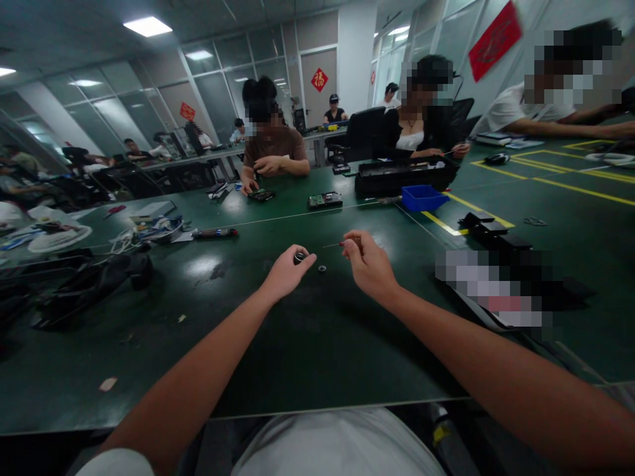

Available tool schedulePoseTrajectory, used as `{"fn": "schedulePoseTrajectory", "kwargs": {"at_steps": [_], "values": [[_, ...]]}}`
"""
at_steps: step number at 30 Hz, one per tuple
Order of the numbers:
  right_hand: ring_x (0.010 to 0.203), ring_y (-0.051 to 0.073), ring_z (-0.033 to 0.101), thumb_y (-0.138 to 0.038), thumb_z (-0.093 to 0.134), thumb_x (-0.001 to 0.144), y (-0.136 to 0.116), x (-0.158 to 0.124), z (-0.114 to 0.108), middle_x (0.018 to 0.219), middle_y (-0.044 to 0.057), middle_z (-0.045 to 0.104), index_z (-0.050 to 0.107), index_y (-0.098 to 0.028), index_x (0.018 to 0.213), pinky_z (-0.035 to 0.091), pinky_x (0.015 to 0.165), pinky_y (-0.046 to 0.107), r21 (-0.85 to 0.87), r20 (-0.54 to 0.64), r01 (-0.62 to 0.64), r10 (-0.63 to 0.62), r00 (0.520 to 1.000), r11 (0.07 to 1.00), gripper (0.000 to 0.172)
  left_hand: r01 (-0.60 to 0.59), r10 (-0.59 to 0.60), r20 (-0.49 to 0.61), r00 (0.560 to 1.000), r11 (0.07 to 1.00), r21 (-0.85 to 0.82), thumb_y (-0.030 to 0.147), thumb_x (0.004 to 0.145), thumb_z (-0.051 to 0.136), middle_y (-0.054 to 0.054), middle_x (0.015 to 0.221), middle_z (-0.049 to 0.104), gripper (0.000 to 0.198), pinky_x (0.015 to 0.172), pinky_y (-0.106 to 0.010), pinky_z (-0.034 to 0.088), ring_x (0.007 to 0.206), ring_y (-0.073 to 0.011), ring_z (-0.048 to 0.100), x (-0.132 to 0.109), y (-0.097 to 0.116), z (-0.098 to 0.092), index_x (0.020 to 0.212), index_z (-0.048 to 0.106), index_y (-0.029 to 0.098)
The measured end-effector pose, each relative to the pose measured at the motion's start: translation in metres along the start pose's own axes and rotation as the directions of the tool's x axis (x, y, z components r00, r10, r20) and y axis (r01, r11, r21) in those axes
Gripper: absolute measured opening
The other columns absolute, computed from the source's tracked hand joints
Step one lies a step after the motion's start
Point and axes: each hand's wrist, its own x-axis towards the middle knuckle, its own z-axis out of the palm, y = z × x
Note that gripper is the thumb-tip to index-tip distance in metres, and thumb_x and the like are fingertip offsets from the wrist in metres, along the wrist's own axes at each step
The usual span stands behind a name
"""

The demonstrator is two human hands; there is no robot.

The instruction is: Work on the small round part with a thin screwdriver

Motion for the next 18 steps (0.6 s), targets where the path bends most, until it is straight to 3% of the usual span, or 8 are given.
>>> {"fn": "schedulePoseTrajectory", "kwargs": {"at_steps": [4,9,13,18], "values": [[0.077,0.022,0.067,-0.038,0.044,0.100,0.000,0.000,0.000,0.083,0.004,0.068,0.057,-0.022,0.111,0.047,0.070,0.035,-0.001,0.000,-0.008,0.008,1.000,1.000,0.023,-0.161,0.126,0.155,0.980,0.958,0.237,0.034,0.091,0.063,-0.007,0.101,0.070,0.017,0.083,-0.036,0.049,0.092,-0.0235,0.064,0.009,0.007,0.009,0.100,0.067,0.020],[0.076,0.022,0.067,-0.037,0.044,0.100,-0.002,-0.001,0.000,0.083,0.005,0.069,0.057,-0.022,0.109,0.046,0.069,0.035,-0.021,0.003,-0.011,0.011,1.000,1.000,0.022,-0.248,0.111,0.282,0.953,0.820,0.516,0.037,0.092,0.061,-0.014,0.114,0.067,0.034,0.082,-0.040,0.051,0.101,-0.0313,0.065,0.022,-0.002,0.031,0.122,0.065,0.021],[0.073,0.021,0.066,-0.038,0.043,0.100,-0.003,0.000,-0.002,0.084,0.005,0.070,0.057,-0.022,0.109,0.046,0.068,0.034,-0.028,0.013,-0.019,0.020,1.000,0.999,0.023,-0.281,0.100,0.327,0.940,0.770,0.573,0.036,0.092,0.061,-0.014,0.104,0.067,0.025,0.076,-0.039,0.050,0.092,-0.0310,0.065,0.025,-0.006,0.035,0.108,0.068,0.019],[0.072,0.020,0.065,-0.037,0.044,0.100,0.000,0.000,0.000,0.082,0.004,0.069,0.058,-0.021,0.110,0.045,0.067,0.033,-0.037,0.013,-0.003,0.004,1.000,0.999,0.024,-0.267,0.109,0.308,0.945,0.801,0.537,0.036,0.091,0.062,-0.011,0.098,0.068,0.019,0.075,-0.035,0.047,0.088,-0.0267,0.064,0.018,-0.009,0.017,0.099,0.068,0.020]]}}
